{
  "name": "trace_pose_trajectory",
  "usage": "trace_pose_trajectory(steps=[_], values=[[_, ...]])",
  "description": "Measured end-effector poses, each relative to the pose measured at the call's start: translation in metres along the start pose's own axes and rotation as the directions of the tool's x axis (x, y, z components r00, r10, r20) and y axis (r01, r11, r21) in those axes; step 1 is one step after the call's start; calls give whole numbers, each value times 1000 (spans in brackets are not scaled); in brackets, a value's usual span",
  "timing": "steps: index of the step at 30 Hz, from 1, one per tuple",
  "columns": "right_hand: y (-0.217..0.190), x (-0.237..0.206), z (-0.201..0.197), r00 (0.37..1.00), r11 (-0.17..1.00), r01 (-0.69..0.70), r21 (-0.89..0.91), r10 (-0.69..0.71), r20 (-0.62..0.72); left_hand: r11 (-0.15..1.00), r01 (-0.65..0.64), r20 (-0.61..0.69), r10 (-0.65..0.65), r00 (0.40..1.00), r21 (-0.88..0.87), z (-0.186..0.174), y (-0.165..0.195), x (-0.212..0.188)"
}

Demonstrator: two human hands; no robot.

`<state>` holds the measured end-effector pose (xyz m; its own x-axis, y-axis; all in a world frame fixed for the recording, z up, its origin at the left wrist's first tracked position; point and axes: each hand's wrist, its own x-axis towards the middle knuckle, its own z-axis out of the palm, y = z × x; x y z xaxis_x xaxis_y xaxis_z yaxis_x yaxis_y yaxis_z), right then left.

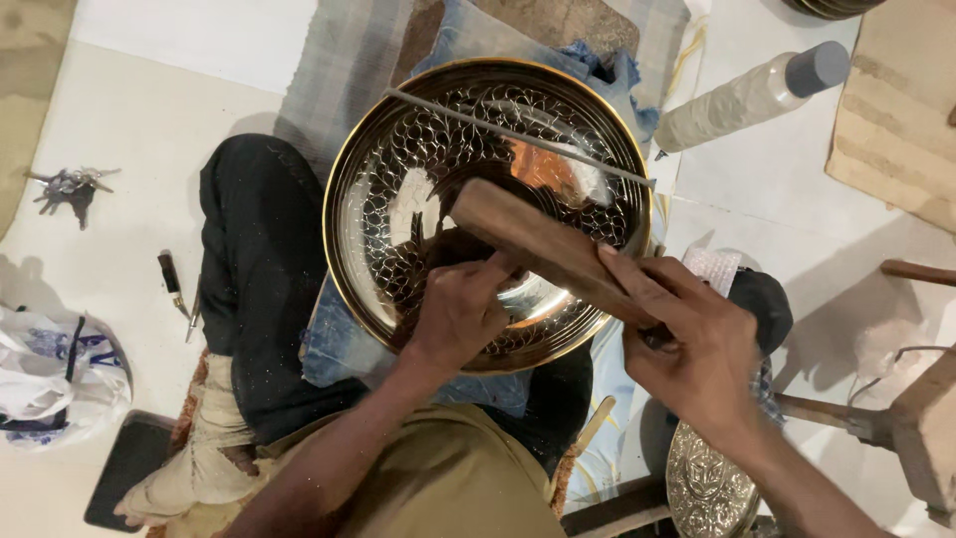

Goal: The person sits on the floor and uses a wooden mallet to repeatedly strike a small metal punch held against the surface of a large brass plate. The person adjusts the punch position frequently to create a pattern of indentations across the plate.

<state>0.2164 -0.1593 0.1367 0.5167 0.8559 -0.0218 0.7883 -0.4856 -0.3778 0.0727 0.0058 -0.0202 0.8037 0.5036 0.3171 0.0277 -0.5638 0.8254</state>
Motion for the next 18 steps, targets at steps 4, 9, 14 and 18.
trace_pose_trajectory(steps=[4, 9, 14, 18], values=[[1, -5, 13, 991, 992, 78, 95, -66, -118, 998, -31, 27, 32, 999, -62, -2, 0, 1], [-4, -10, 13, 948, 919, 103, 381, 25, -316, 996, -67, -45, 65, 997, -55, -2, 1, -1], [-7, -20, 27, 976, 971, -44, 236, 92, -198, 989, 67, -31, -71, 997, -130, -13, 13, 2], [-17, -42, 81, 850, 769, -64, 636, 376, -369, 895, 81, -305, -234, 923, -439, -49, 17, -13]])
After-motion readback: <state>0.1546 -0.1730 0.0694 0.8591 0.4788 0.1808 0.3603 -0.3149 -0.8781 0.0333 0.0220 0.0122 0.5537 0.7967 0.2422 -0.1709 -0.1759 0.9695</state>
